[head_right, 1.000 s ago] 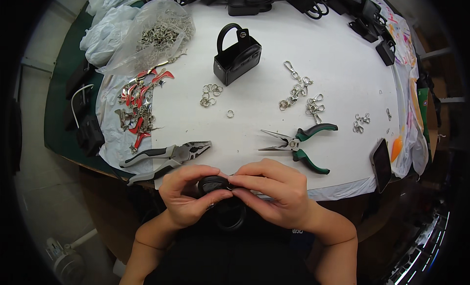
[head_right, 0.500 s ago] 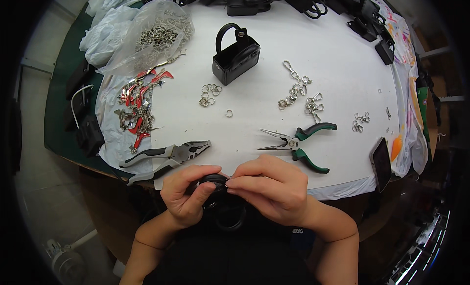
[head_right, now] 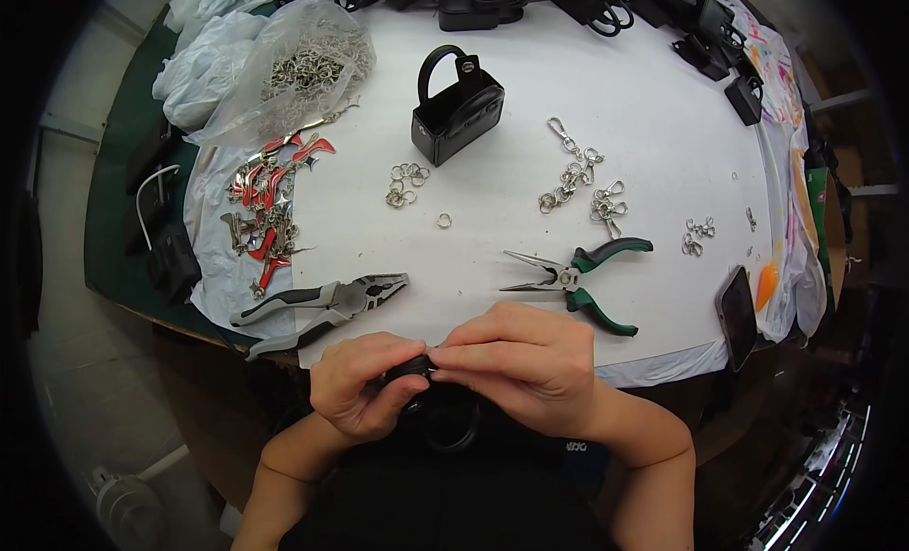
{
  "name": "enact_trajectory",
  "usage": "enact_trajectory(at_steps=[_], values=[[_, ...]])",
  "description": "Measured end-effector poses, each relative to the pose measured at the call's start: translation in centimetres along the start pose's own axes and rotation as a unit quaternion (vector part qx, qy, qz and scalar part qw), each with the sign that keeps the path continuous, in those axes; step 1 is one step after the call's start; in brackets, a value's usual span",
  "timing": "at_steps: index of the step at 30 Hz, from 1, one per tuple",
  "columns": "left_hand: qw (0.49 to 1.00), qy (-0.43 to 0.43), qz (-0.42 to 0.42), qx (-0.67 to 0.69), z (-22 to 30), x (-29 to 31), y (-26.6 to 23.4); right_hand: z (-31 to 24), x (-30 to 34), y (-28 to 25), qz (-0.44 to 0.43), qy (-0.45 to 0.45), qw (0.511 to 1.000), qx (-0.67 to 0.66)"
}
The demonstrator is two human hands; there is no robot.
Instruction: The person assembles lock components by hand and using pliers, attaching metal chains and rings to black lock bodies one at a time on a work table.
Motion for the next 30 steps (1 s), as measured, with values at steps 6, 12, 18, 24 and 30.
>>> enact_trajectory(at_steps=[6,12,18,24,30], values=[[0.998,0.053,-0.013,-0.036,0.6,-0.1,0.1,-0.2,-0.5,-0.4,-0.040,0.031,0.998,-0.023],[0.999,0.040,-0.017,-0.005,0.5,-0.7,-0.1,-0.8,-1.3,-0.9,-0.091,0.103,0.990,-0.041],[0.999,0.012,-0.025,-0.045,1.3,-0.6,-0.7,-2.3,-0.7,-0.8,-0.073,0.116,0.990,-0.021],[0.991,0.087,-0.013,-0.105,2.2,0.1,0.0,-3.4,1.1,0.0,0.014,0.059,0.997,0.048],[0.989,0.103,-0.004,-0.109,2.5,0.8,0.8,-3.8,0.7,-0.1,-0.014,0.039,0.993,0.107]])
Point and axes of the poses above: each hand's wrist, its own x-axis away from the middle knuckle, its own y-axis out of the palm, z = x × y, the point moved 3 cm from there along -x, towards the middle knuckle, and after that the axes turned 7 degrees about -y, right-handed, at the moved point
